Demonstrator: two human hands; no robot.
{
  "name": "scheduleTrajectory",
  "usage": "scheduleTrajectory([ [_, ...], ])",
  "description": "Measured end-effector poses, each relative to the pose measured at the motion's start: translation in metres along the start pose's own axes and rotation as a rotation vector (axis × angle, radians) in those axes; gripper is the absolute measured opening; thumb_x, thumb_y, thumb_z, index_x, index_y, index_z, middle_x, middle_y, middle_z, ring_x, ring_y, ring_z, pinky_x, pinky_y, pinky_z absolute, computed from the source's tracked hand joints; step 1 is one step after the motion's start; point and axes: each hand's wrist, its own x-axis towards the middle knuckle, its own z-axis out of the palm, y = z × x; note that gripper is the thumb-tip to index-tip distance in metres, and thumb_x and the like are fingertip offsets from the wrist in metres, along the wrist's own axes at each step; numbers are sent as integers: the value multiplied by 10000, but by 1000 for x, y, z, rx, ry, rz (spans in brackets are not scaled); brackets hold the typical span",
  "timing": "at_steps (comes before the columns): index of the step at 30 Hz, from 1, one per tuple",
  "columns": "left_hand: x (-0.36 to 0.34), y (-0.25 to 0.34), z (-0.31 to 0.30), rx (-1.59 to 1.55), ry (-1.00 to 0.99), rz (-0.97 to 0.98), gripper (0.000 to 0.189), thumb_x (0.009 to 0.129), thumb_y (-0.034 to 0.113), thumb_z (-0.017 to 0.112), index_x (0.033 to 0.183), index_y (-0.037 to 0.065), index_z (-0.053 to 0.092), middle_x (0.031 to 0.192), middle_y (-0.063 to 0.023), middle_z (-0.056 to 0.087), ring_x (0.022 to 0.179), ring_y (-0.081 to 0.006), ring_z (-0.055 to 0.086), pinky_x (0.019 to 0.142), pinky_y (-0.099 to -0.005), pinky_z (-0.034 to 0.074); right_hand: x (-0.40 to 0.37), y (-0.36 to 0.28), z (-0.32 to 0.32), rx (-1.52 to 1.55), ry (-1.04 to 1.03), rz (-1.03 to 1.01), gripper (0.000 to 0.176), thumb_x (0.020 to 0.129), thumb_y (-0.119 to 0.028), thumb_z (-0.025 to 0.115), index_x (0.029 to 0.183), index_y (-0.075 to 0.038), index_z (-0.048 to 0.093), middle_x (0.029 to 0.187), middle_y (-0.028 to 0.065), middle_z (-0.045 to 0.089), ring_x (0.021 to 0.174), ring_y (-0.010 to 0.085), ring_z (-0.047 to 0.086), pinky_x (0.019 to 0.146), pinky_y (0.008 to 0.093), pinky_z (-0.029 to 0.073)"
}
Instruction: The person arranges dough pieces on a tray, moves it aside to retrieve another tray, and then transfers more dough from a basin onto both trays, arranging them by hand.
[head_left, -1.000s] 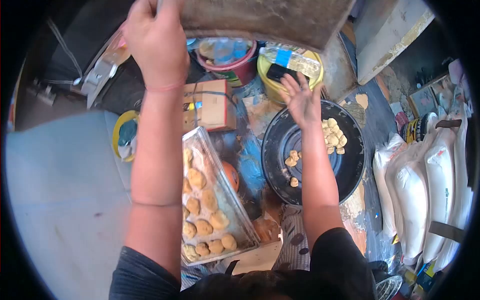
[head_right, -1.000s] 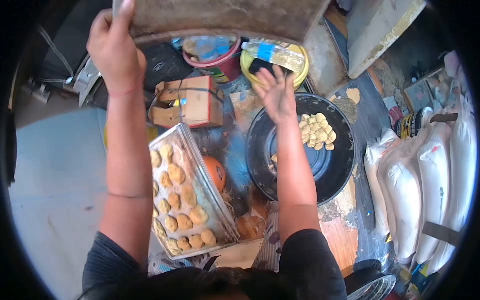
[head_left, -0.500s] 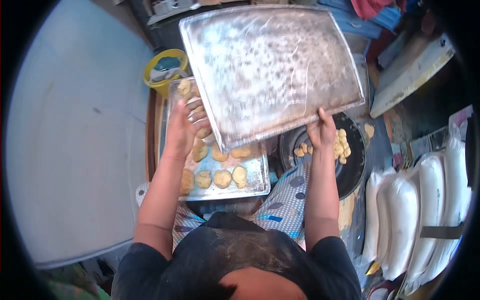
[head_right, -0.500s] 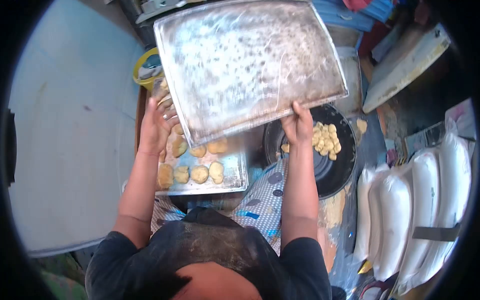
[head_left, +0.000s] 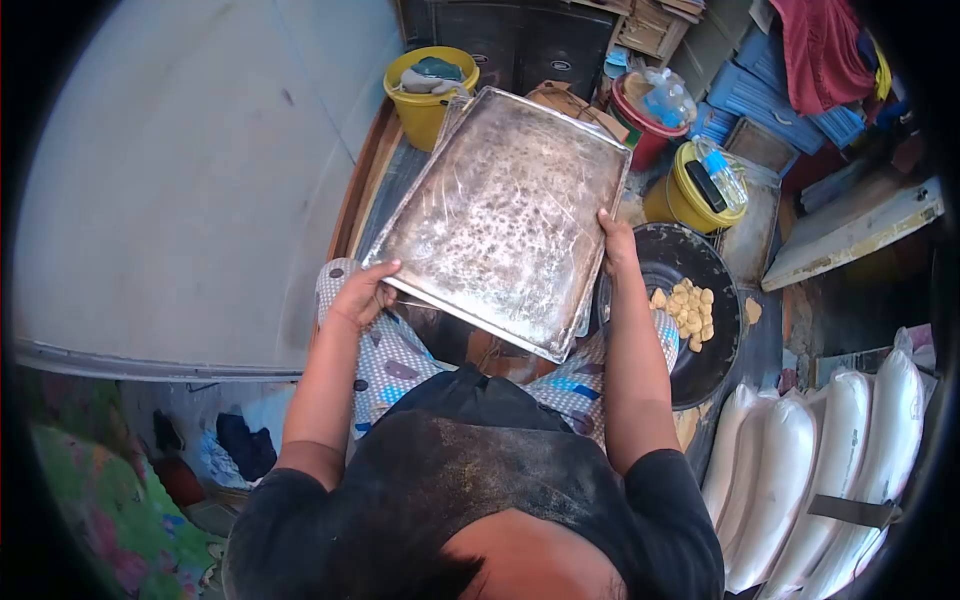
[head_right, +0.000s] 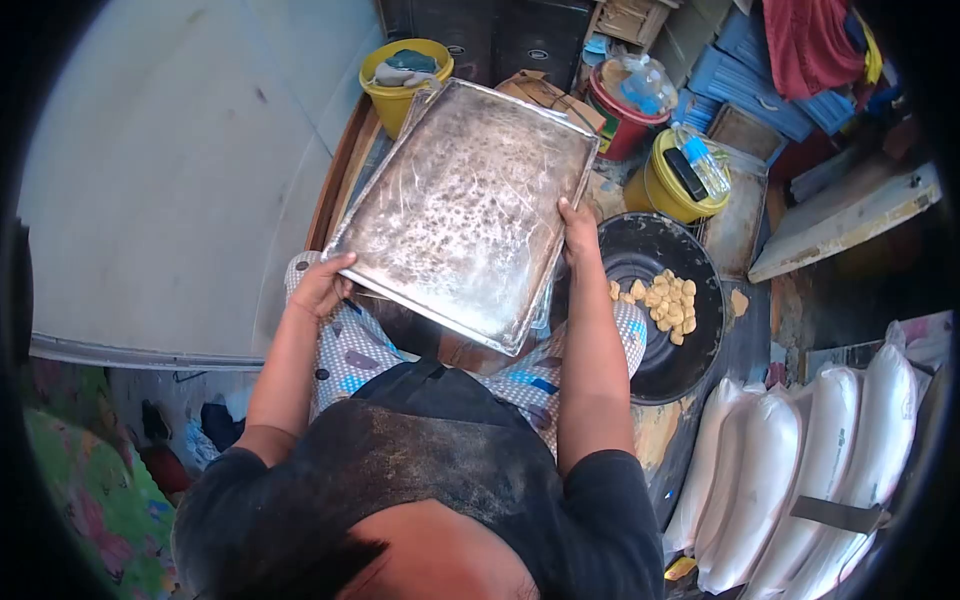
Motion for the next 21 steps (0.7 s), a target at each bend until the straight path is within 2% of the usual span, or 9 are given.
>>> scheduleTrajectory([
  [2,4,-21,-7,-87,67,41,240,866,196,661,1022,38,568,774,-60,649,531,-131,601,424,-234,456,4,8,6,-196,24,-173,381,915,-159,577,1225,48,502,1087,123,626,931,199,611,852,313,473],
  [3,2,-28,-4,-157,134,80,231,867,195,661,1011,46,558,752,-45,634,507,-112,576,414,-222,424,5,8,9,-203,20,-170,381,915,-159,577,1225,48,502,1087,123,626,931,199,611,852,313,473],
  [4,-9,-23,7,-132,152,187,233,863,183,659,1016,58,536,741,-37,623,512,-113,580,420,-219,427,7,3,12,-296,94,-188,381,918,-149,574,1238,44,500,1099,121,624,939,187,602,855,298,463],
  [6,-15,-20,7,-72,130,172,240,861,174,659,1024,57,527,748,-41,624,509,-113,577,416,-219,423,6,-9,18,-416,154,-304,387,936,-191,563,1245,36,510,1100,119,626,964,177,577,882,295,436],
  [9,-18,-25,-2,37,88,139,205,877,177,626,1003,48,528,740,-67,632,500,-113,568,404,-218,411,17,-13,21,-278,96,-284,393,932,-193,565,1246,40,521,1128,115,620,975,177,576,884,295,433],
  [11,-19,-27,-8,207,65,25,207,910,218,572,990,30,539,697,-93,628,433,-126,538,376,-223,404,19,-18,23,-369,110,-305,391,923,-204,574,1230,35,544,1112,125,632,986,180,583,888,298,436],
  [13,-23,-24,-6,278,73,27,255,935,274,533,918,20,550,637,-113,622,396,-126,517,364,-221,388,30,-13,18,-788,197,-295,402,899,-221,603,1212,27,555,1059,155,661,944,227,622,865,327,456],
  [16,-27,-16,-5,470,50,23,300,944,304,525,831,27,546,615,-97,616,390,-119,513,361,-213,378,34,-14,13,-912,165,-400,437,889,-265,608,1203,35,564,1057,192,665,961,247,636,867,334,460],
  [21,-29,-8,-9,535,-19,-41,327,945,325,518,782,42,529,631,-75,605,457,-120,542,402,-232,401,36,-13,14,-824,161,-310,465,896,-279,597,1244,24,544,1087,205,656,992,260,634,880,337,456],
])
